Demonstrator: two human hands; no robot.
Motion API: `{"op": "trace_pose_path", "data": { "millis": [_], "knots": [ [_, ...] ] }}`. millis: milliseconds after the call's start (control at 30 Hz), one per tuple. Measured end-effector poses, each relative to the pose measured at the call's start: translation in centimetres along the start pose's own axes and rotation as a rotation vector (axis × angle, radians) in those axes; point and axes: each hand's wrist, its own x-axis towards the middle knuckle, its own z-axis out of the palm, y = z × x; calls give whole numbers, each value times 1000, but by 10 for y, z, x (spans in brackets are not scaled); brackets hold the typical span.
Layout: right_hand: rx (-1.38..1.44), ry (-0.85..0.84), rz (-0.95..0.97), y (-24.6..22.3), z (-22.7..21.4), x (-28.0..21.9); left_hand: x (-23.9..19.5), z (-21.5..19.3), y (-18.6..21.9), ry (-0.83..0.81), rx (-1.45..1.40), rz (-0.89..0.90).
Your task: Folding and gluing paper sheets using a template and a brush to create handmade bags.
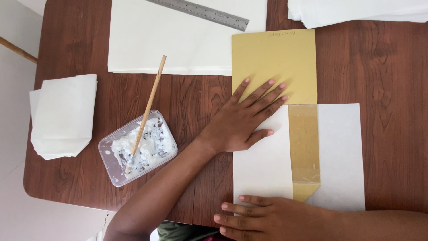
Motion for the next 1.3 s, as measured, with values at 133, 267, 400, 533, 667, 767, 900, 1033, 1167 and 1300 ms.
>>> {"op": "trace_pose_path", "data": {
  "millis": [133, 267, 400, 533, 667, 767, 900, 1033, 1167, 1300],
  "knots": [
    [267, 120, 110, 12, -28, 3, 0, 1, -1, -25, 6, -2],
    [-186, 177, 221, 41, -21, -2, 3, -3, -3, -102, -32, 8],
    [-376, 37, 295, 51, -12, -5, 1, -1, -2, -59, 24, 21],
    [-349, 11, 324, 49, -4, -5, 1, -1, -2, -24, -3, 30],
    [-311, -22, 284, 38, -2, -1, 0, 0, -2, 1, -25, 16],
    [-302, -39, 245, 31, 0, -1, -1, -4, -3, -28, -27, 22],
    [-285, -54, 181, 18, 5, 2, 0, -4, -4, -33, -22, 12],
    [-256, -64, 123, 1, 24, -4, -1, -1, -4, -8, -42, 20],
    [-335, -70, 28, -11, 39, -6, 0, -3, -4, -2, -61, 13],
    [-377, -60, 9, -5, 32, -5, 0, -4, -4, -33, -10, -11]
  ]
}}
